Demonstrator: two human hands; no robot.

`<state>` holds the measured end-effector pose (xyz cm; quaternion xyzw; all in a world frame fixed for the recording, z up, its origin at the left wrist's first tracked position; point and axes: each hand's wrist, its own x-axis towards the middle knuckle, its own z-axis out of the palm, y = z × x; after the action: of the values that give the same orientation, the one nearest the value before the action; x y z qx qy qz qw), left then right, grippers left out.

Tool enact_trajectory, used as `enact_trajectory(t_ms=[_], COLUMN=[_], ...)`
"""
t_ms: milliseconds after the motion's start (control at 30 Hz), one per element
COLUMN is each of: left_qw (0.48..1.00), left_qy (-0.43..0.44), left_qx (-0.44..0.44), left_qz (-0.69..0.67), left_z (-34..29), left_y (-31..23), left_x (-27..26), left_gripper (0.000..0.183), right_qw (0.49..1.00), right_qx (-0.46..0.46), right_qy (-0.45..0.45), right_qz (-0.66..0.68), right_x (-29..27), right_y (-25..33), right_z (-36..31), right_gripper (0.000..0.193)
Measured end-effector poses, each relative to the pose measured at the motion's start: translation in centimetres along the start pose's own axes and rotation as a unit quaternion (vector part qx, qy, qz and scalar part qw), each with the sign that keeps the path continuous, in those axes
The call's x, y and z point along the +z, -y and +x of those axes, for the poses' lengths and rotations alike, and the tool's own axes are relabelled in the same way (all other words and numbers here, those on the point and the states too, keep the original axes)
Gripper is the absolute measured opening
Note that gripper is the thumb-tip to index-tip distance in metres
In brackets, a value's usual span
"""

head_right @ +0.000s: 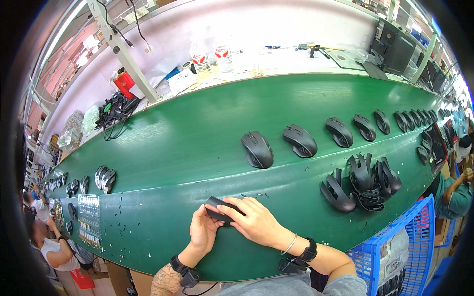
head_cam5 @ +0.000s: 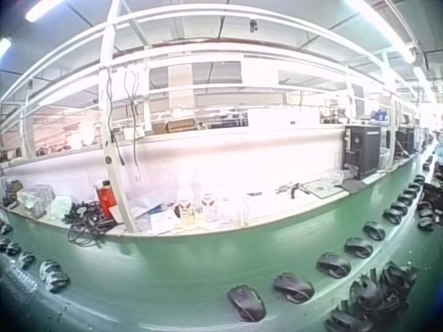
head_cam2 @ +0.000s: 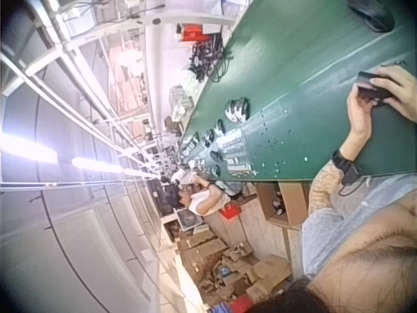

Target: The person assembles computer mice by attaching black rubber side grips to the mouse bodies. They pick up a mouse, apply the grip pieces to the sides, and place the completed unit on the green workbench. The process is repeated for multiple units in a repetitive assembly line fashion.

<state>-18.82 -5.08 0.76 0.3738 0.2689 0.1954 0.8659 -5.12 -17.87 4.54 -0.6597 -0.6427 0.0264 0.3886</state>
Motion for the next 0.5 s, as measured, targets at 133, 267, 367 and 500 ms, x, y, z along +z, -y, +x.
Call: enact_trajectory(t_ms=[133,267,367,500], left_qw=[1.000,1.000,1.000,1.000], left_qy=[0.003,0.001,-0.007,-0.007], left_qx=[-0.001,-0.003,-0.004,-0.006], left_qz=[0.000,0.003,0.007,0.008], left_z=[-0.02,0.00,-0.08,-0.02], left_y=[-0.04,-0.03,-0.26,-0.15], left_x=[0.05,0.11,0.51,0.29], left_gripper=[0.037,0.036,0.036,0.036], right_qw=[1.000,1.000,1.000,1.000], right_qx=[0.002,0.000,-0.001,-0.001], right_qy=[0.004,0.003,0.002,0.003], right_qz=[-0.001,0.001,0.004,0.007], right_x=[0.05,0.08,0.03,-0.08], right_y=[-0.02,-0.02,0.02,0.15], right_z=[-0.03,-0.03,0.01,0.05], right_gripper=[0.062,0.062,0.062,0.062])
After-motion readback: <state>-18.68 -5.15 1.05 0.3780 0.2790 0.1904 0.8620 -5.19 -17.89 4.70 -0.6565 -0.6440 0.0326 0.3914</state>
